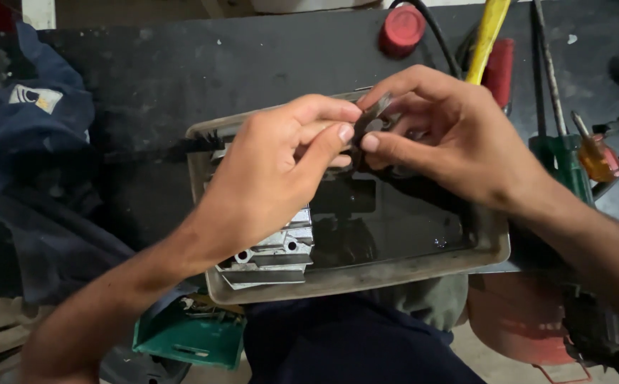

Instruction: Cleaning various metal engine components using a brush and solvent in a metal tray on a workbench.

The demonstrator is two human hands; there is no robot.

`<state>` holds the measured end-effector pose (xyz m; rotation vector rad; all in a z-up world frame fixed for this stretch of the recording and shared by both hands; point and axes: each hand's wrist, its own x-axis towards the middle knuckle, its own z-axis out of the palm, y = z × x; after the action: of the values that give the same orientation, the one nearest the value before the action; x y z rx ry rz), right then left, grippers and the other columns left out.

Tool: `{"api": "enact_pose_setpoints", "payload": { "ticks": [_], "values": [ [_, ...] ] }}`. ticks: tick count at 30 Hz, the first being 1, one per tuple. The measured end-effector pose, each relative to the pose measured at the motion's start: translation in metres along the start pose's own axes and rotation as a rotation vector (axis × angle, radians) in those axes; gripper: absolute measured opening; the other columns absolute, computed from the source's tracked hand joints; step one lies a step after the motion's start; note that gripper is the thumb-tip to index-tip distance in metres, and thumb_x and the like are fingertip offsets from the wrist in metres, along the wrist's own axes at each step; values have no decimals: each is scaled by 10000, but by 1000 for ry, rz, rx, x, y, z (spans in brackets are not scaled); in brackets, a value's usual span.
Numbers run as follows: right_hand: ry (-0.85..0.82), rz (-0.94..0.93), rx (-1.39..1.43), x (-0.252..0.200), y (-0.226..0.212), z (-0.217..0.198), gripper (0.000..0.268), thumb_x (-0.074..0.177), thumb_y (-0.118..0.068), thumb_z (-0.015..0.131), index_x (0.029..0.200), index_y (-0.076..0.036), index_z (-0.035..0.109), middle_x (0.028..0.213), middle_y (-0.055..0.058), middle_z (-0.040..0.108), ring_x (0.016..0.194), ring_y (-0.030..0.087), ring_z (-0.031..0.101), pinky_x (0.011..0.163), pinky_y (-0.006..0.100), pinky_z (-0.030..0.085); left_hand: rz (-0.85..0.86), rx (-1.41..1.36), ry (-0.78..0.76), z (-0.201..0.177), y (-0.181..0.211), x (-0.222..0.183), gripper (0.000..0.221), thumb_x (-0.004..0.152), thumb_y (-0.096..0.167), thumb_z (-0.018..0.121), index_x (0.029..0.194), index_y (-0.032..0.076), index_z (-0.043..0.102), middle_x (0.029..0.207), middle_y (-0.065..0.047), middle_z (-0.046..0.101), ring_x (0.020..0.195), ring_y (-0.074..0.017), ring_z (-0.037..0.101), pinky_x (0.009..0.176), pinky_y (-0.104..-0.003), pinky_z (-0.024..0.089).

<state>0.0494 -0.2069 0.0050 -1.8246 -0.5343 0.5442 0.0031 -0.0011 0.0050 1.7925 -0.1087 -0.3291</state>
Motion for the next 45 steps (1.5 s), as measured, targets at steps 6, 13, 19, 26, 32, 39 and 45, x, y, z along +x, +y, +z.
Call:
{"api": "enact_pose_setpoints", "payload": {
  "ticks": [6,13,19,26,32,39,45],
  "values": [
    [64,90,-325,-10,-19,-26,592,806,-67,806,1359,-64,591,1026,70,758,912,134,750,746,254,635,65,-113,61,1,-9,2,336,1010,224,528,1243,4,630,1115,-152,780,1088,-241,804,954,-312,696],
    [-551,51,-576,-17,11,-53,517,790,-205,777,1294,-291,702,1008,-112,907,859,46,907,831,276,735,-29,-268,28,2,-15,11,433,981,287,538,1263,-31,622,1253,-196,715,1131,-351,795,918,-368,715],
    [-632,-30,-579,-19,12,-59,481,829,-207,753,1303,-268,700,1028,-94,895,865,68,896,818,286,722,-34,-261,45,2,-12,10,400,996,269,515,1260,-17,609,1333,-193,682,1116,-351,804,888,-368,722],
    [-523,-30,-730,-29,8,-90,558,802,-162,739,1338,-291,657,1088,-88,869,946,75,873,848,302,701,-5,134,103,6,15,-11,212,991,288,574,1076,104,636,1027,-63,850,877,-110,839,632,-232,644],
    [-180,114,-890,-76,-9,-139,449,766,-151,775,1212,-185,735,906,-28,858,778,107,866,771,284,697,-158,494,-69,14,39,-27,187,926,408,679,873,240,743,1004,79,844,585,-94,476,590,-325,443],
    [-419,506,-1069,-96,16,-142,450,855,-335,731,1277,-472,652,942,-219,883,771,14,873,757,240,711,-212,723,-319,35,34,-5,138,934,360,727,966,297,845,907,123,839,676,-75,709,786,-329,538],
    [-356,422,-1028,-88,29,-121,369,907,-256,680,1252,-384,648,1009,-198,846,868,74,831,770,337,608,142,1037,-118,39,-17,3,138,1011,260,668,946,171,751,852,-36,730,899,-331,674,590,-554,506]
  ]
}}
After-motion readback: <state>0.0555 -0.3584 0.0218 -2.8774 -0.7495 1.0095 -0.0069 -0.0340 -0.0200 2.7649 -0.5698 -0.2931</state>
